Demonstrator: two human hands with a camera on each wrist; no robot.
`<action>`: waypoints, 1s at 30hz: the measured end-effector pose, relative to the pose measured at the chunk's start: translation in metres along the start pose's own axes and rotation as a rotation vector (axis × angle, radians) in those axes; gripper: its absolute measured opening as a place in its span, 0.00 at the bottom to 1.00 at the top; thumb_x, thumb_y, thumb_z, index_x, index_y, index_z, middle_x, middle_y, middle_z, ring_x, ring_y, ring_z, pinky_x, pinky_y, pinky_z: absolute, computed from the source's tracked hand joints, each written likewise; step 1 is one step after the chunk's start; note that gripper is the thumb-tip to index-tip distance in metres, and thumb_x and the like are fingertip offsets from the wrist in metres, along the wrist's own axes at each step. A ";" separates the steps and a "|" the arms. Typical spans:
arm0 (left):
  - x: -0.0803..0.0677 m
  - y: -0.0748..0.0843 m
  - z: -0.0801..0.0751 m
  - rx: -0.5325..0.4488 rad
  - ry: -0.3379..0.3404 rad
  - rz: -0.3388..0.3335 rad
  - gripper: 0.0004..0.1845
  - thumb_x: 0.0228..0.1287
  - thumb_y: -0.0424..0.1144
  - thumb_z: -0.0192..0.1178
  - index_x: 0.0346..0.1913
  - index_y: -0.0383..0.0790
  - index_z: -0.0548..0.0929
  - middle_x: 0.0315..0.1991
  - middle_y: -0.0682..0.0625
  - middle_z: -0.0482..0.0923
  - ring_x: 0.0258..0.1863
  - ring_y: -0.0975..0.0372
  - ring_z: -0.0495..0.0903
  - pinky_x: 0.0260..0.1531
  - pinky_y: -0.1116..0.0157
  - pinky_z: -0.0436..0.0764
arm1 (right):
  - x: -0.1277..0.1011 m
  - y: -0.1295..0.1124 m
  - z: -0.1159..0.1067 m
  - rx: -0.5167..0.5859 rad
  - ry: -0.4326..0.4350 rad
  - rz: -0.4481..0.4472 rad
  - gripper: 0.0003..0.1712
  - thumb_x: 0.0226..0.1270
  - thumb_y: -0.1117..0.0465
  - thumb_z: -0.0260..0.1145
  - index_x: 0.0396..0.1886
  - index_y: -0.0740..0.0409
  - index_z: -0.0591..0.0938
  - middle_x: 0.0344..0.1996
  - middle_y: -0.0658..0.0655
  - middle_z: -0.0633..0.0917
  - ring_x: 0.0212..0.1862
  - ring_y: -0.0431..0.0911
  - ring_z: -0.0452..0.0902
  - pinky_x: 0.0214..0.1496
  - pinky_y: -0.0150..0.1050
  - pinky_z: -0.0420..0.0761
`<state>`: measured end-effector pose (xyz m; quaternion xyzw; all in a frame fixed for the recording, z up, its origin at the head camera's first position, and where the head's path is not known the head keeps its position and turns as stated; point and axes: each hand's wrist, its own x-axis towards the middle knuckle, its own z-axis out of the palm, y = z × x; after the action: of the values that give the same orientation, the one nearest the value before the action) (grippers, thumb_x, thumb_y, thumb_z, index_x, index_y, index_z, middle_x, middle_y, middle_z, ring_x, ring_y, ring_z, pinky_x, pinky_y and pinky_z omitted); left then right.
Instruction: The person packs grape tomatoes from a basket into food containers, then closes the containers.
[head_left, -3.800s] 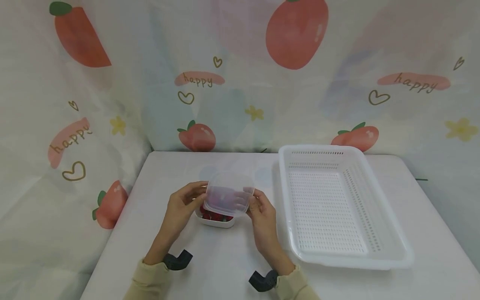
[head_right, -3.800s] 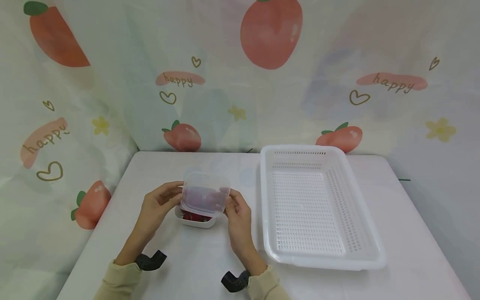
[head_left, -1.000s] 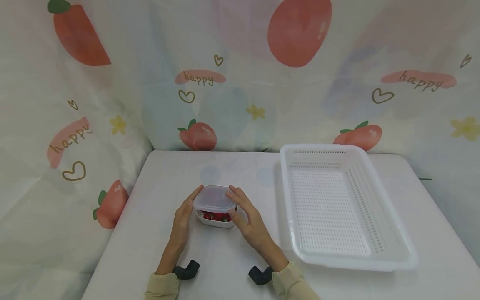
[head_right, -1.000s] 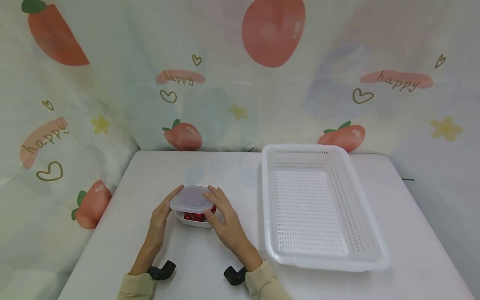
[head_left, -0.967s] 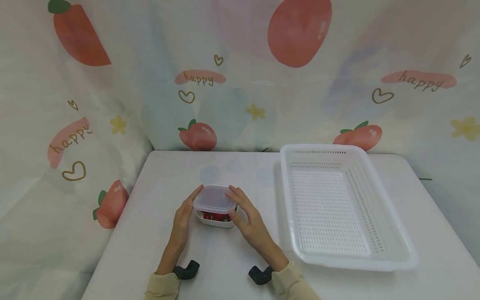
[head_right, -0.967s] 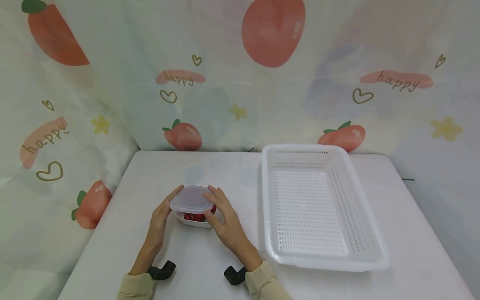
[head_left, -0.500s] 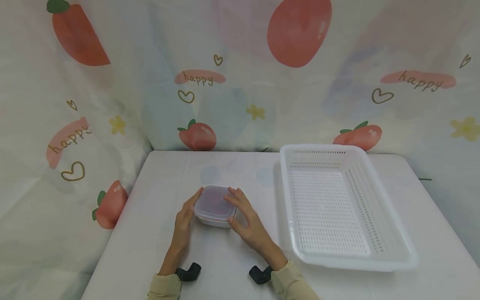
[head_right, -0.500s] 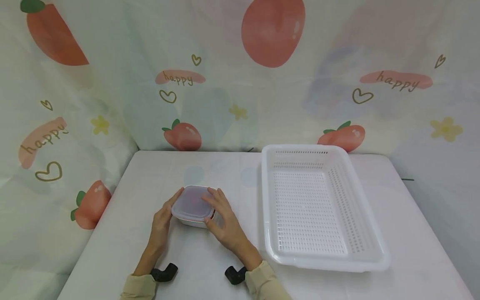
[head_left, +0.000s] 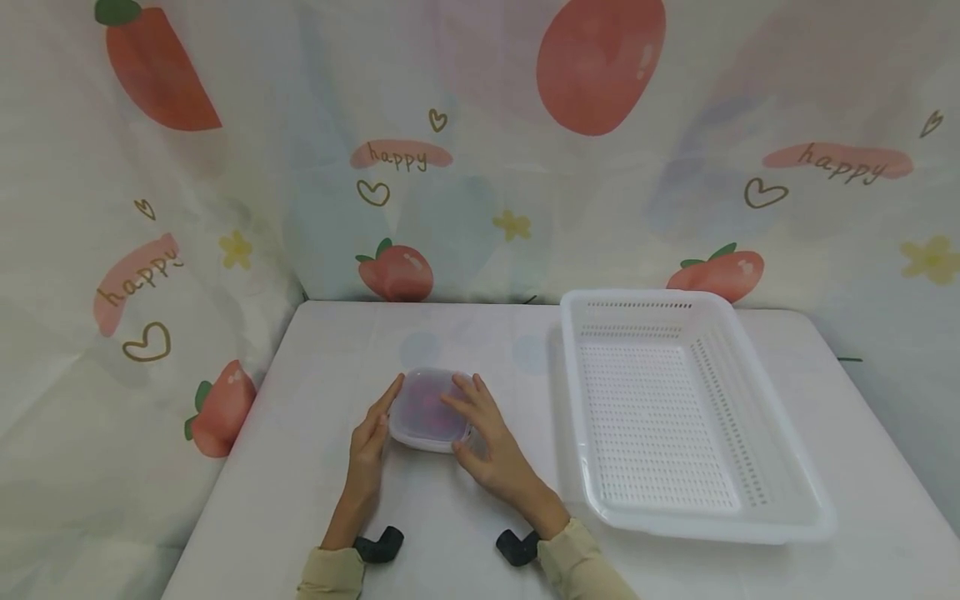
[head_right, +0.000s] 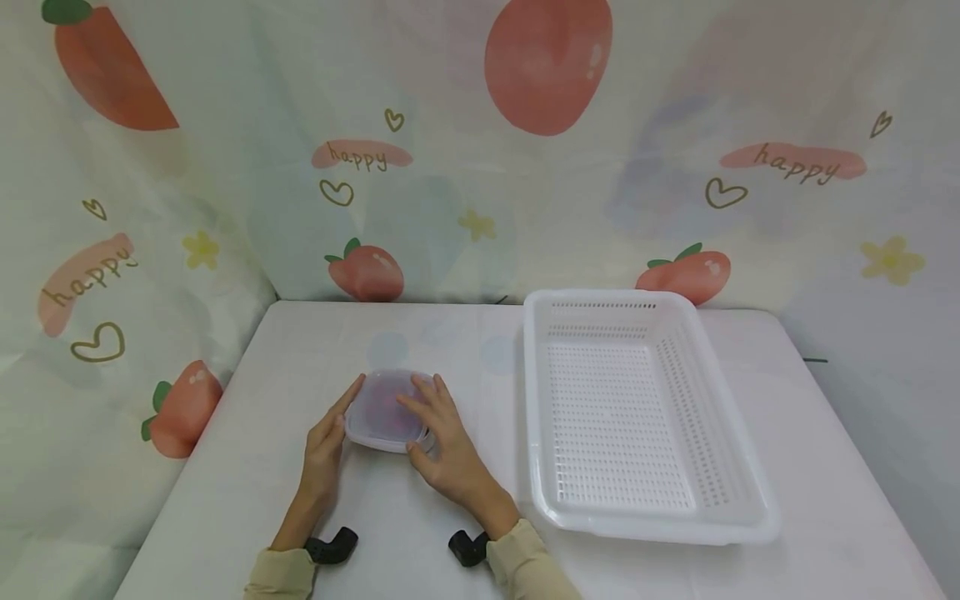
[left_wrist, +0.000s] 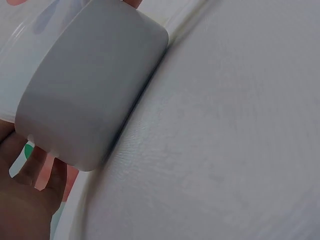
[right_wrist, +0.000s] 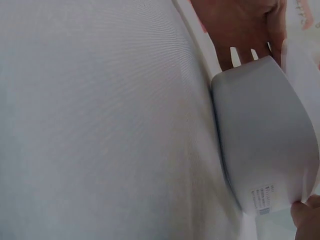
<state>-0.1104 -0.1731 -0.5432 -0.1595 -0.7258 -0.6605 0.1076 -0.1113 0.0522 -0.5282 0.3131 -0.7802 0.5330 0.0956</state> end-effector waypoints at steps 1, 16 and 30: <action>0.000 -0.001 0.000 0.000 0.005 -0.006 0.26 0.84 0.33 0.35 0.79 0.38 0.65 0.81 0.42 0.63 0.82 0.64 0.57 0.78 0.79 0.55 | 0.000 0.000 0.000 -0.015 0.005 -0.002 0.35 0.70 0.64 0.64 0.76 0.50 0.72 0.82 0.62 0.61 0.84 0.69 0.42 0.80 0.76 0.51; 0.000 0.009 0.009 0.153 0.173 -0.250 0.23 0.85 0.39 0.46 0.76 0.44 0.72 0.76 0.45 0.72 0.76 0.50 0.70 0.68 0.79 0.69 | 0.011 0.005 0.001 -0.150 0.081 0.080 0.37 0.69 0.69 0.65 0.77 0.59 0.69 0.80 0.68 0.63 0.81 0.68 0.55 0.78 0.70 0.62; -0.021 0.039 0.022 0.443 0.332 -0.562 0.18 0.74 0.51 0.62 0.56 0.42 0.80 0.45 0.46 0.85 0.39 0.60 0.82 0.38 0.66 0.75 | 0.039 0.005 -0.010 -0.087 0.231 0.371 0.28 0.75 0.65 0.60 0.72 0.62 0.72 0.63 0.63 0.78 0.58 0.55 0.79 0.58 0.52 0.85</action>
<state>-0.0754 -0.1505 -0.5171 0.1814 -0.8388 -0.5085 0.0706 -0.1462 0.0474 -0.5089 0.0966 -0.8306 0.5395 0.0983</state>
